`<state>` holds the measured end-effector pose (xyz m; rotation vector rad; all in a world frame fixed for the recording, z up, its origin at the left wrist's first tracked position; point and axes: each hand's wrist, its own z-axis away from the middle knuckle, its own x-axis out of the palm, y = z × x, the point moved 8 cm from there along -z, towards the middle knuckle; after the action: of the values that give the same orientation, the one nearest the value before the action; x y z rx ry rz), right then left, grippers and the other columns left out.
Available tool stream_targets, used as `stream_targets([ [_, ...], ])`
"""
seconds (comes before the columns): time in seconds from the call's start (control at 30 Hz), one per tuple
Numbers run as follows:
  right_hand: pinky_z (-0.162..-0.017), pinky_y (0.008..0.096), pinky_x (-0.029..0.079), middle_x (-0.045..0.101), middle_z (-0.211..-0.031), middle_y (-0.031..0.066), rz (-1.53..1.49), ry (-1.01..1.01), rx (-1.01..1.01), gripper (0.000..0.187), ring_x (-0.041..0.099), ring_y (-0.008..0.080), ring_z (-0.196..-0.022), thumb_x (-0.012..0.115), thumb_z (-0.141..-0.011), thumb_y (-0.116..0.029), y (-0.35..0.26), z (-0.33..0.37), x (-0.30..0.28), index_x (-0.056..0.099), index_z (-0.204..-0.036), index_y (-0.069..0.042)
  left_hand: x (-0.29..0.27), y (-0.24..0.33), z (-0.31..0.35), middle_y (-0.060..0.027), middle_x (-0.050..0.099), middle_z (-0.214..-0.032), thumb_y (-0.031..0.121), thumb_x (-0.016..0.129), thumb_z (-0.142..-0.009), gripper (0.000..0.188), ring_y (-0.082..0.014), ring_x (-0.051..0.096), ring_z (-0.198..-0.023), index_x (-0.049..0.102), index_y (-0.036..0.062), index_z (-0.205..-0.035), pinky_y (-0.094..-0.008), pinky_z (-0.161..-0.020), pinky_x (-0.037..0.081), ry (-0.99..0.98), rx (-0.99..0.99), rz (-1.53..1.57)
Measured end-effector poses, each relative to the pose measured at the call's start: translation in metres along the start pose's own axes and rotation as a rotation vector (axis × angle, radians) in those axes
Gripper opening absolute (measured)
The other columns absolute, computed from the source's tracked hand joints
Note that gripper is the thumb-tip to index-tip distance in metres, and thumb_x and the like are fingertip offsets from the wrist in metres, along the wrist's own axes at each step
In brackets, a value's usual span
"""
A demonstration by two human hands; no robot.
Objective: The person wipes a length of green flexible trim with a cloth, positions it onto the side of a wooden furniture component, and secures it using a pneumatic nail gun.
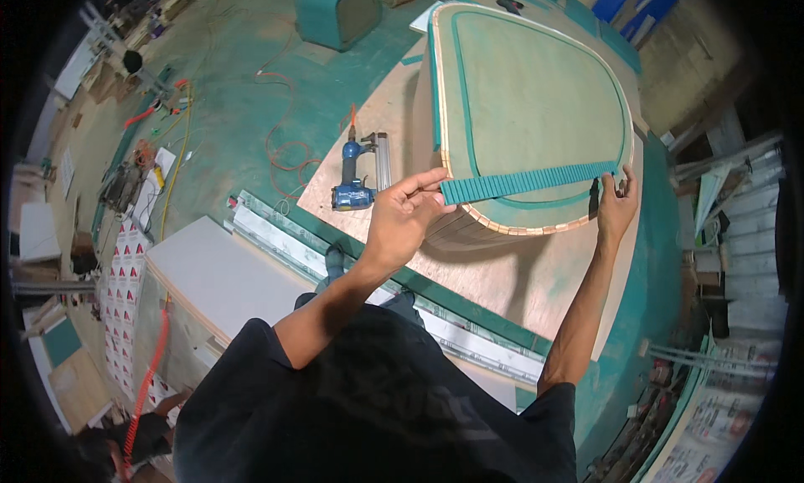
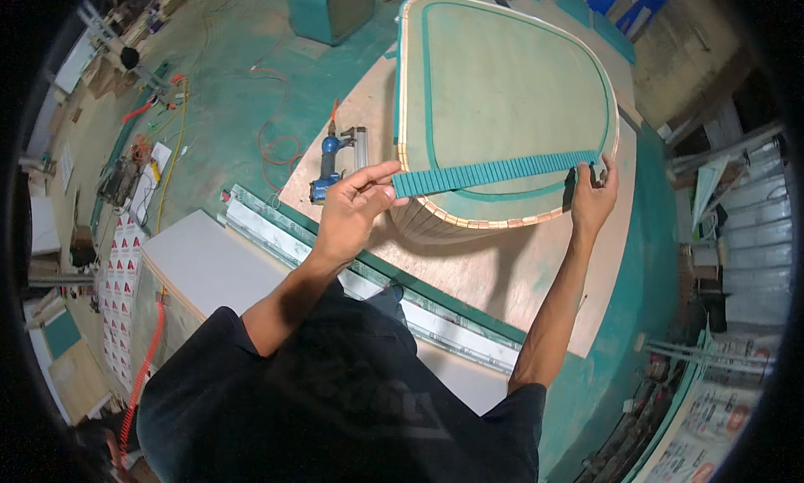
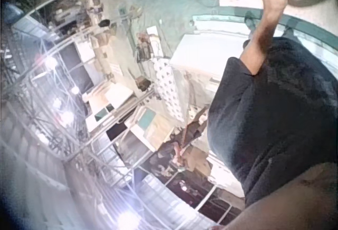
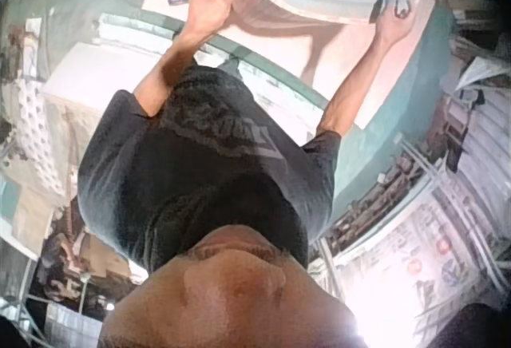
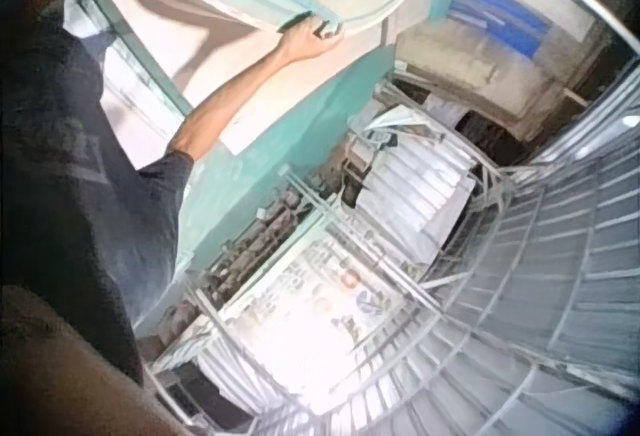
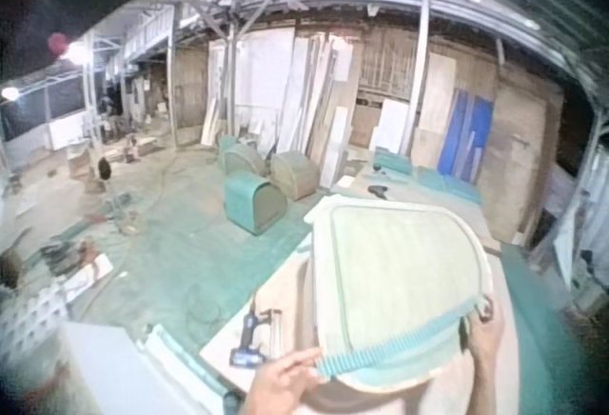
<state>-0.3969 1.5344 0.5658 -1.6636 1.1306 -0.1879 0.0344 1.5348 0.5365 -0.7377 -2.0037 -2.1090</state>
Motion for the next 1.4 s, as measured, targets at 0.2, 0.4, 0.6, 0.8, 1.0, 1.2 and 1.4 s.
stream_targets([
  [0.2, -0.105, 0.0371, 0.046, 0.062, -0.134, 0.0178, 0.056, 0.085, 0.023, 0.048, 0.056, 0.0268, -0.127, 0.071, -0.093, -0.015, -0.059, 0.066, -0.02, 0.058, -0.136, 0.003, -0.009, -0.005, -0.014, -0.0142, 0.065, -0.122, -0.001, 0.06, -0.098, 0.037, -0.0172, 0.066, -0.109, 0.053, -0.0097, -0.134, -0.0327, -0.097, 0.057, -0.095, -0.132, 0.045],
  [0.4, -0.091, 0.0353, 0.054, 0.063, -0.125, 0.0179, -0.27, 0.137, 0.151, 0.036, 0.062, 0.0231, -0.115, 0.061, -0.1, -0.012, -0.132, 0.16, -0.004, 0.058, -0.131, 0.006, -0.037, -0.013, -0.016, -0.014, 0.066, -0.111, -0.002, 0.059, -0.097, 0.031, -0.0177, 0.069, -0.097, 0.054, -0.0097, -0.126, -0.0299, -0.089, 0.057, -0.265, -0.298, 0.054],
  [0.6, -0.079, 0.0386, 0.054, 0.063, -0.102, 0.0191, -0.718, -0.006, 0.0, 0.057, 0.064, 0.028, -0.089, 0.064, -0.097, -0.035, -0.216, 0.23, 0.062, 0.051, -0.133, 0.009, -0.148, -0.046, -0.015, -0.0085, 0.067, -0.093, 0.002, 0.06, -0.097, 0.019, -0.0117, 0.066, -0.081, 0.062, -0.0063, -0.114, -0.0257, -0.074, 0.055, -0.425, -0.423, -0.19],
  [0.8, -0.083, 0.0397, 0.055, 0.068, -0.096, 0.0199, -0.818, -0.508, 0.115, 0.066, 0.069, 0.0289, -0.089, 0.08, -0.083, -0.036, -0.28, 0.263, 0.216, 0.059, -0.123, 0.012, -0.26, -0.044, -0.043, -0.0017, 0.064, -0.078, 0.008, 0.062, -0.097, 0.014, -0.0076, 0.058, -0.067, 0.067, -0.0026, -0.105, -0.0252, -0.063, 0.049, -0.332, -0.579, -0.449],
  [1.0, -0.093, 0.0365, 0.052, 0.069, -0.113, 0.0185, -0.018, -1.004, 0.372, 0.054, 0.069, 0.0277, -0.101, 0.077, -0.087, -0.028, -0.231, 0.277, 0.369, 0.061, -0.133, -0.005, -0.342, -0.032, -0.097, -0.0038, 0.06, -0.066, 0.018, 0.058, -0.102, 0.023, -0.0104, 0.053, -0.057, 0.069, 0.0007, -0.093, -0.0317, -0.055, 0.044, -0.093, -0.357, -0.624],
  [1.2, -0.093, 0.0494, 0.051, 0.07, -0.107, 0.0245, 0.38, -1.213, 0.182, 0.058, 0.066, 0.0429, -0.107, 0.073, -0.088, -0.037, -0.123, 0.273, 0.436, 0.058, -0.136, -0.008, -0.376, 0.008, -0.13, -0.0023, 0.054, -0.056, 0.035, 0.052, -0.107, 0.048, -0.0093, 0.052, -0.052, 0.062, 0.002, -0.073, -0.0316, -0.051, 0.041, 0.146, -0.425, -0.692],
  [1.4, -0.094, 0.044, 0.052, 0.07, -0.112, 0.0257, 0.057, -0.895, 0.363, 0.047, 0.069, 0.0397, -0.102, 0.069, -0.093, -0.033, -0.11, 0.207, 0.473, 0.064, -0.128, -0.003, -0.378, -0.044, -0.197, -0.0036, 0.059, -0.059, 0.034, 0.058, -0.103, 0.044, -0.0115, 0.055, -0.05, 0.064, 0.0021, -0.074, -0.0317, -0.049, 0.042, -0.135, -0.461, -0.746],
])
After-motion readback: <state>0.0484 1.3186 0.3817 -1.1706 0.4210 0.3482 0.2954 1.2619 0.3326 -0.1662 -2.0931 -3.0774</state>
